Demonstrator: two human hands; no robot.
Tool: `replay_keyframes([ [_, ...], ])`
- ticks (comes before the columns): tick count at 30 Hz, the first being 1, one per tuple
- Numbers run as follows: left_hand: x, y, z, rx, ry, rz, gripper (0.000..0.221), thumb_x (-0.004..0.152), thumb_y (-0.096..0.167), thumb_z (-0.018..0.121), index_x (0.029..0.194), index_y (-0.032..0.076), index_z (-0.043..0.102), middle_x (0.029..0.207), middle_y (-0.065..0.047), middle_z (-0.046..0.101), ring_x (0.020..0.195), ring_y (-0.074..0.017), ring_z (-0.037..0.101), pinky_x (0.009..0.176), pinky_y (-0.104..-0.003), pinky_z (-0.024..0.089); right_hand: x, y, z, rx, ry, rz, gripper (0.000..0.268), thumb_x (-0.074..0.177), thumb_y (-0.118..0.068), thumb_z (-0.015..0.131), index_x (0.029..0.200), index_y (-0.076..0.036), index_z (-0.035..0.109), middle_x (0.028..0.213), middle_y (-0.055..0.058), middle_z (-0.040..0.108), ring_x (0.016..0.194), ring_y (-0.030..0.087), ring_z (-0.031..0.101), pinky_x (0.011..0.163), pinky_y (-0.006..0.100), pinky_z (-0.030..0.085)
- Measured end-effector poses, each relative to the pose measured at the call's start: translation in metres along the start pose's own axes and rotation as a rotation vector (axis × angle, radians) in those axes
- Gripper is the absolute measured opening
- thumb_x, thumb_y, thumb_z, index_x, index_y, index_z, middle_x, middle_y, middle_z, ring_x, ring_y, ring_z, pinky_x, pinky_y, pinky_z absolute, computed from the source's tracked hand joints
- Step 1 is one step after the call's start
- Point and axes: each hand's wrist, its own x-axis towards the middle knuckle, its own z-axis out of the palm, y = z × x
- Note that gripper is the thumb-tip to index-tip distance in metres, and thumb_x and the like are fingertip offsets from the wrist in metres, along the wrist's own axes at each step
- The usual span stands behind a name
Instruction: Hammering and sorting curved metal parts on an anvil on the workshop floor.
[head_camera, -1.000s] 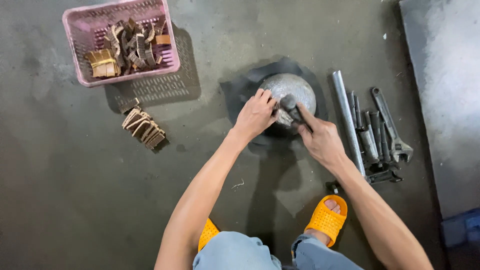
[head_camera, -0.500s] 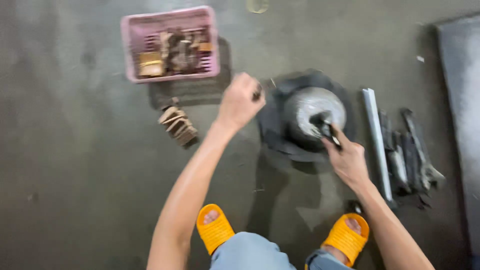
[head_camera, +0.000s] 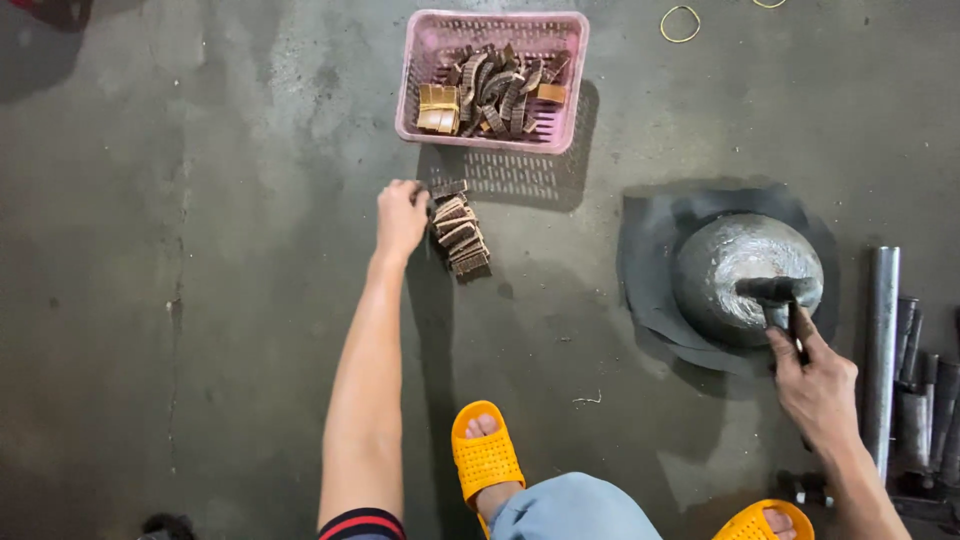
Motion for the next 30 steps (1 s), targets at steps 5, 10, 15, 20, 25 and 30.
replay_keyframes([
  [5,0.006,0.012,0.021,0.076,0.169,0.239,0.026,0.082,0.006,0.071,0.106,-0.001,0.076,0.103,-0.023,0.070,0.092,-0.0445,0.066,0.083,-0.050,0.052,0.002,0.002,0.004,-0.088,-0.006,0.056,0.050,0.102,-0.023,0.068,0.150,-0.009,0.061,0.066,0.016,0.058,0.057,0.017,0.056,0.059,0.035,0.048],
  [10,0.005,-0.001,0.020,0.048,-0.020,-0.014,0.017,0.081,0.011,0.070,0.093,0.002,0.079,0.093,-0.023,0.071,0.091,-0.0416,0.071,0.087,-0.047,0.057,0.001,0.005,0.007,-0.110,0.008,0.096,0.048,0.101,-0.023,0.068,0.145,-0.006,0.063,0.062,0.021,0.051,0.051,0.022,0.050,0.055,0.038,0.046],
  [15,-0.008,-0.008,0.024,0.054,0.109,0.051,0.019,0.079,0.012,0.076,0.093,0.000,0.079,0.094,-0.028,0.073,0.090,-0.0430,0.071,0.085,-0.048,0.055,0.000,0.011,0.010,-0.039,0.024,0.057,0.046,0.099,-0.024,0.068,0.138,-0.001,0.062,0.063,0.023,0.055,0.049,0.023,0.055,0.053,0.038,0.046],
  [20,0.012,-0.031,0.046,-0.015,-0.023,-0.167,0.026,0.085,0.019,0.076,0.107,0.006,0.079,0.098,-0.022,0.075,0.094,-0.0375,0.073,0.086,-0.045,0.055,-0.001,-0.004,-0.001,-0.004,0.007,0.069,0.048,0.099,-0.025,0.068,0.139,0.000,0.061,0.066,0.025,0.057,0.053,0.024,0.061,0.056,0.038,0.049],
  [25,0.006,-0.013,0.028,0.118,-0.095,-0.331,0.032,0.080,0.023,0.082,0.106,0.005,0.078,0.097,-0.021,0.074,0.092,-0.0361,0.073,0.084,-0.046,0.054,-0.003,0.003,-0.002,0.057,0.022,0.076,0.051,0.099,-0.026,0.069,0.141,-0.001,0.059,0.068,0.027,0.056,0.053,0.028,0.056,0.059,0.037,0.051],
  [30,-0.026,-0.003,-0.008,0.106,0.068,-0.123,0.025,0.082,0.006,0.082,0.104,-0.006,0.077,0.092,-0.027,0.074,0.086,-0.0363,0.073,0.081,-0.046,0.055,-0.004,0.000,-0.002,0.107,0.013,0.088,0.052,0.099,-0.027,0.068,0.143,-0.001,0.057,0.068,0.025,0.057,0.054,0.023,0.056,0.061,0.036,0.050],
])
